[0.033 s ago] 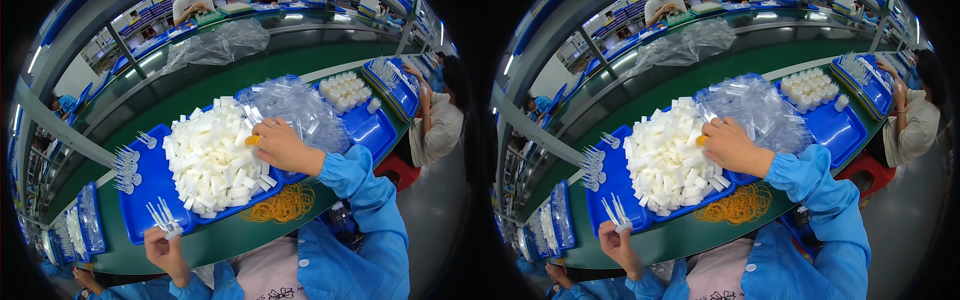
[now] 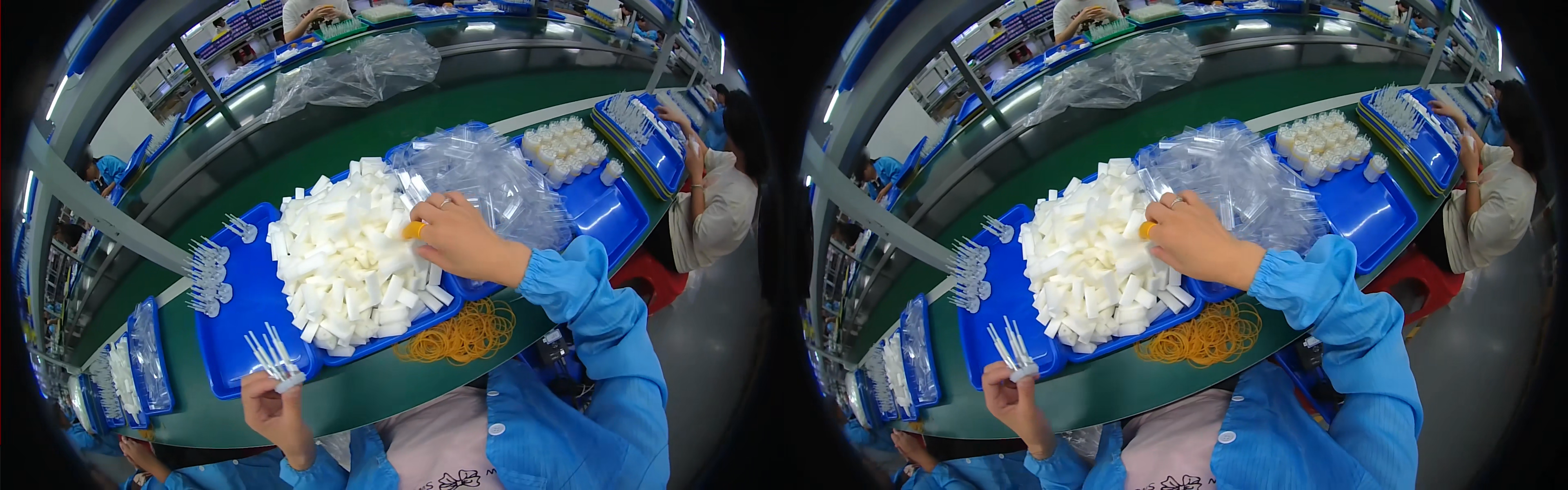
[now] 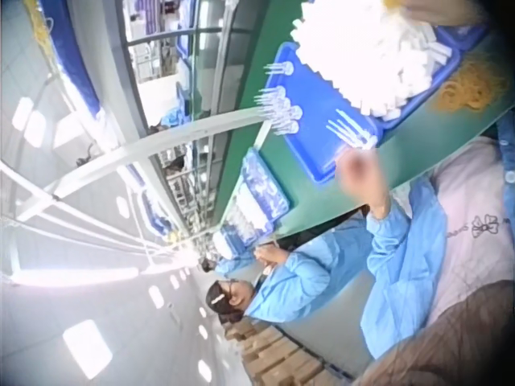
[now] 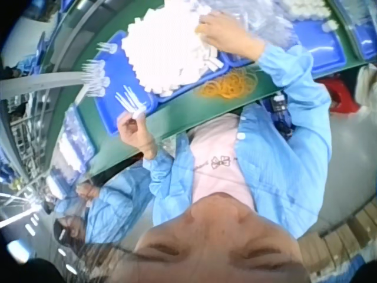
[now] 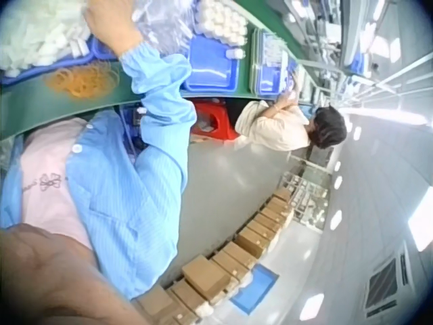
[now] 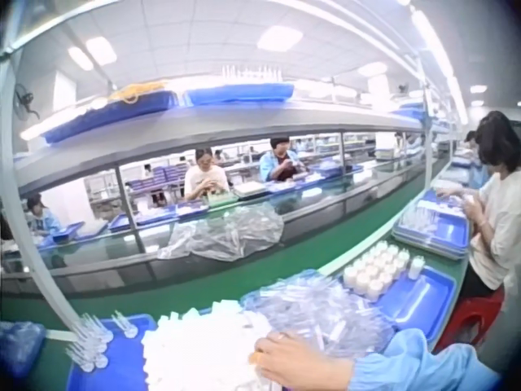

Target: The person assembles small white plastic components by inserting them into clear plastic tubes. They then secure the assembled units with a yellow rubber band and use a tool to trim the excess plastic. The process is repeated for multiple units on a factory assembly line.

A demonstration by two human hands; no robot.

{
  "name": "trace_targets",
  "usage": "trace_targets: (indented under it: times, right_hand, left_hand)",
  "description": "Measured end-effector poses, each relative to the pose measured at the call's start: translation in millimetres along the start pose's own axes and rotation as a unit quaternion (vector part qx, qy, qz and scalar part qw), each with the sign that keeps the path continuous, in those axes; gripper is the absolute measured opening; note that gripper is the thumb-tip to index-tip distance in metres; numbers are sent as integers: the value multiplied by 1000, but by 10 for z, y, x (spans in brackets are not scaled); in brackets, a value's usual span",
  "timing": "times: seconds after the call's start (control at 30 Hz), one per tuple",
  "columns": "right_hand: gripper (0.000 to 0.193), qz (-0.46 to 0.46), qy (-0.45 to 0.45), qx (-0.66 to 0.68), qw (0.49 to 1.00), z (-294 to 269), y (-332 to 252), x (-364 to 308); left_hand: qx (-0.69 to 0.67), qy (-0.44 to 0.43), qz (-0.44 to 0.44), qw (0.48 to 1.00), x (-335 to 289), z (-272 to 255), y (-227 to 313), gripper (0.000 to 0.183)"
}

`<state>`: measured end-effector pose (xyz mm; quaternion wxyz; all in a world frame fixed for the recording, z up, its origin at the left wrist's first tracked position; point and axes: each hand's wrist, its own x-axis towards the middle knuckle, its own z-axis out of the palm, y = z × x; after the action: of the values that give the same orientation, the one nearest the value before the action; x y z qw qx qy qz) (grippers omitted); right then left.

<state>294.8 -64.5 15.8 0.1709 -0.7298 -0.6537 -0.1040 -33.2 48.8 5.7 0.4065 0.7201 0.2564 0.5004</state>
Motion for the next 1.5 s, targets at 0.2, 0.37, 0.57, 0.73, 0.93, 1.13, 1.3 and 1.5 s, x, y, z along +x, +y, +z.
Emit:
trace_targets:
  times: [0.2, 0.37, 0.57, 0.73, 0.93, 1.13, 1.3, 1.5]
  right_hand:
    - [15, 8, 6, -46, 999, 41, 187, -91]
    - [13, -9, -7, -6, 1000, -22, 101, -167]
    - [8, -54, -57, -22, 997, -33, -32, -332]
    - [10, -27, -8, -61, 998, -233, -197, -489]
    - [18, 279, -13, 561, 780, -589, -528, -895]
    - [29, 284, 129, 718, 622, -288, -775, -1082]
    - [35, 284, 124, 769, 559, -113, -764, -1140]
    - [30, 298, 90, 795, 521, -51, -809, -1166]
  left_hand:
    - [-42, -1, -58, 997, -46, 33, -21, 18]
    - [-69, 7, -83, 994, -41, 16, -32, 19]
    - [-100, -15, -101, 990, -74, 67, -11, 20]
    - [-146, -74, -154, 974, -239, 240, 22, 20]
    - [-281, -239, -221, 903, -390, 393, 181, 16]
    - [-361, -350, -251, 827, -412, 529, 267, 19]
    - [-365, -363, -268, 815, -441, 583, 282, 18]
    - [-356, -373, -293, 805, -457, 610, 240, 17]
